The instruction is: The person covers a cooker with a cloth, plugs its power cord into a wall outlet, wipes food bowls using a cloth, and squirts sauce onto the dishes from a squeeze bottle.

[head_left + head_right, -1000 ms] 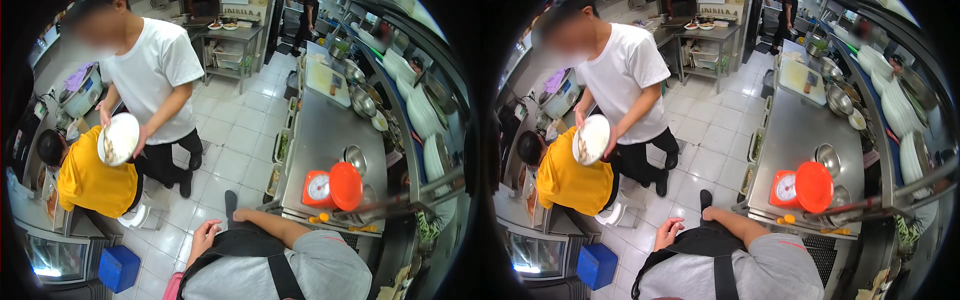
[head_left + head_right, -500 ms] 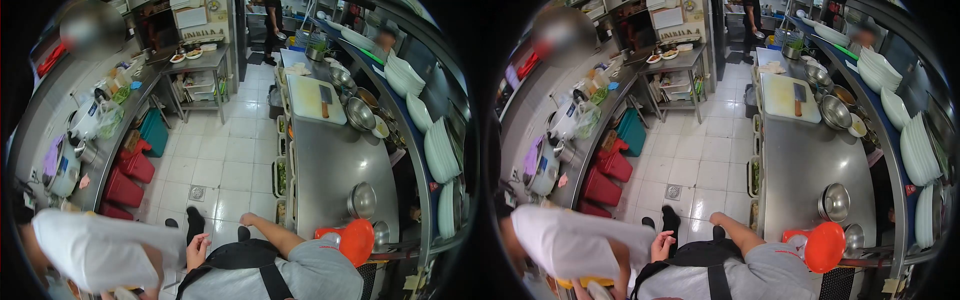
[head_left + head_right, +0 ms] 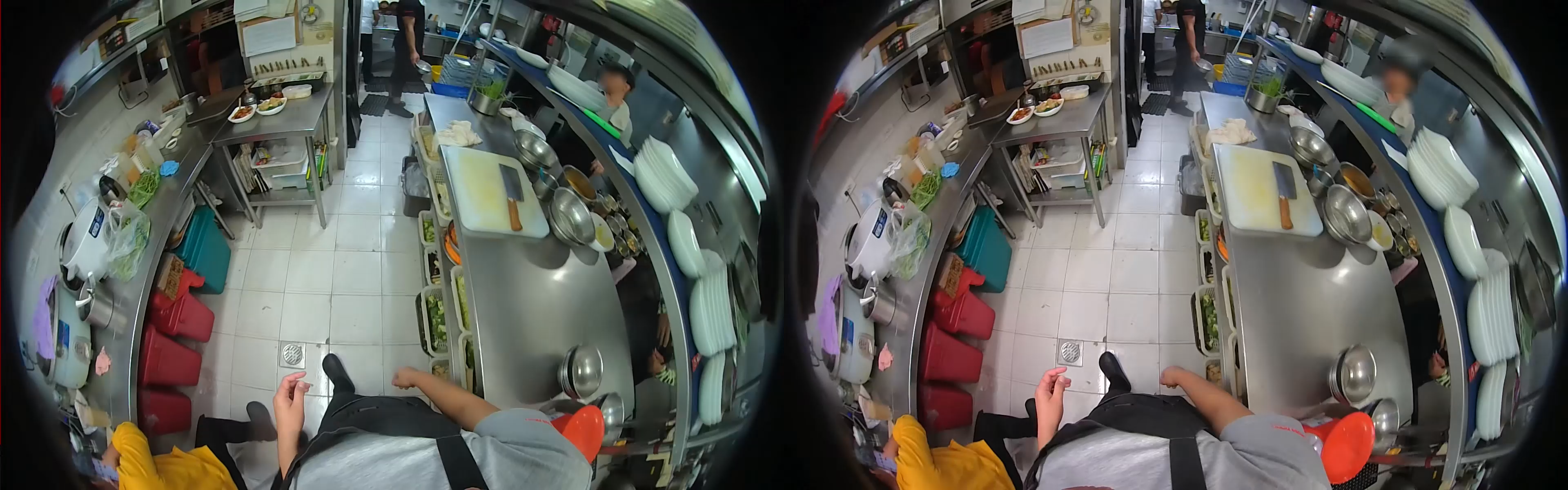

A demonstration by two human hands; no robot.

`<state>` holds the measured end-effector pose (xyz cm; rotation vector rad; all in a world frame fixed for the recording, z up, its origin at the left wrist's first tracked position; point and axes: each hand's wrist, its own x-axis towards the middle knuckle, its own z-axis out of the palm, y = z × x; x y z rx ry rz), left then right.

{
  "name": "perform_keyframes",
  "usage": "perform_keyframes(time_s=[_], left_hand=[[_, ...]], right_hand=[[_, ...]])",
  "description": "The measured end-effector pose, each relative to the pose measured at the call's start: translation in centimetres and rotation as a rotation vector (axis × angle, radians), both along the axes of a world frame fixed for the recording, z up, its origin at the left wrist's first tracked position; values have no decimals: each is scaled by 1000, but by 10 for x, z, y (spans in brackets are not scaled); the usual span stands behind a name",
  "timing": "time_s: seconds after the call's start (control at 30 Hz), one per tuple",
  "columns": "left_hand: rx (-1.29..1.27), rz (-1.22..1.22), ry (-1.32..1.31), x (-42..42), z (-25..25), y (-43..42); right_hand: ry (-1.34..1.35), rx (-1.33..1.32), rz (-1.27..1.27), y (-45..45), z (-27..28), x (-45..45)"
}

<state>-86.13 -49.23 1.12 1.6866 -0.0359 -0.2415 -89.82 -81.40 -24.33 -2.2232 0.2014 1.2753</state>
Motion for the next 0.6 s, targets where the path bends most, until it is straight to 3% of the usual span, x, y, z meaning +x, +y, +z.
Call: perform_keyframes(time_s=[0.2,0.3,0.4,0.5,0.6], left_hand=[[74,-108,-46,125,-2,-24],[70,-159,-83,189,8,-42],[91,-255,-106,249,15,-65],[145,-418,-103,293,12,-96],[117,-526,-120,331,3,-133]], right_hand=[[-14,-29,-206,-51,-16,75],[-10,18,-373,-67,3,124],[-209,-58,-468,-77,-4,168],[-312,227,-819,-82,-24,180],[-145,215,-728,-86,-1,195]])
